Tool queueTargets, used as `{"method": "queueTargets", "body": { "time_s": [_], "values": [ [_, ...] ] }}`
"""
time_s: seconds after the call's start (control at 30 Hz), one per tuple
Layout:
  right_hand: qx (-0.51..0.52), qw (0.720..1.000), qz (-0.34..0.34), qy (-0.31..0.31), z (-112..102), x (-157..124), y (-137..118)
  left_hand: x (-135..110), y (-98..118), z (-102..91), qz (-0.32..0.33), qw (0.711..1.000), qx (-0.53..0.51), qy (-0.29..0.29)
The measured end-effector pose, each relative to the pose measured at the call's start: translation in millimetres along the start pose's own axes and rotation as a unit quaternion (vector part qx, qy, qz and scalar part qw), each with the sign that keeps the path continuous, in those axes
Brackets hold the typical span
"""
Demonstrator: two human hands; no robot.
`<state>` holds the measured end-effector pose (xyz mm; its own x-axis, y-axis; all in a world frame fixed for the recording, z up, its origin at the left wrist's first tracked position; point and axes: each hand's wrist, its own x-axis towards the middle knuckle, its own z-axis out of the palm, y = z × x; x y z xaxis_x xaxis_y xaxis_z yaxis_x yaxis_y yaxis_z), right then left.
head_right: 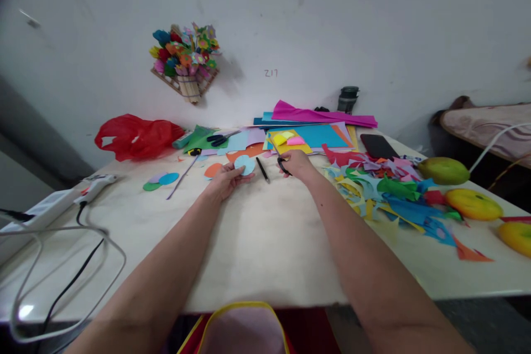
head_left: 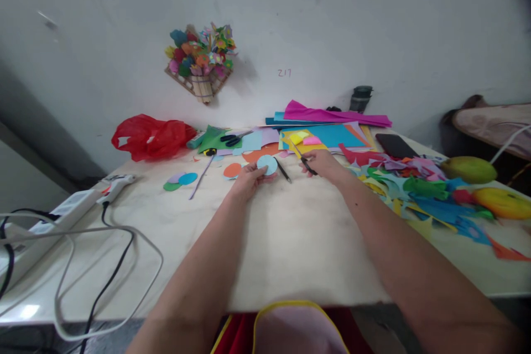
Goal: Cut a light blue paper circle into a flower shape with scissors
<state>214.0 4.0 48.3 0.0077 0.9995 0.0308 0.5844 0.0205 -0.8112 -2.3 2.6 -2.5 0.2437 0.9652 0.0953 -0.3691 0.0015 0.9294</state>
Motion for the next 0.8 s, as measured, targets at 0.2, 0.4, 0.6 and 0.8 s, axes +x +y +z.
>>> {"method": "queueTargets", "body": {
  "time_s": [0.2,0.4,0.6,0.8],
  "values": [
    [0.182,0.982,-0.044,-0.019,12,-8,-9,-3,4,3.3,-0.025,0.998,0.034,-0.036],
    [0.237,0.969,-0.041,-0.063,20,-1,2,-4,5,4.0,-0.034,0.996,0.049,-0.06],
    [0.276,0.958,-0.036,-0.066,29,-8,-4,-6,6,5.5,-0.035,0.994,0.067,-0.077],
    [0.285,0.957,-0.049,-0.041,42,-6,-4,-5,6,7.9,-0.042,0.991,0.098,-0.078]
  ]
}}
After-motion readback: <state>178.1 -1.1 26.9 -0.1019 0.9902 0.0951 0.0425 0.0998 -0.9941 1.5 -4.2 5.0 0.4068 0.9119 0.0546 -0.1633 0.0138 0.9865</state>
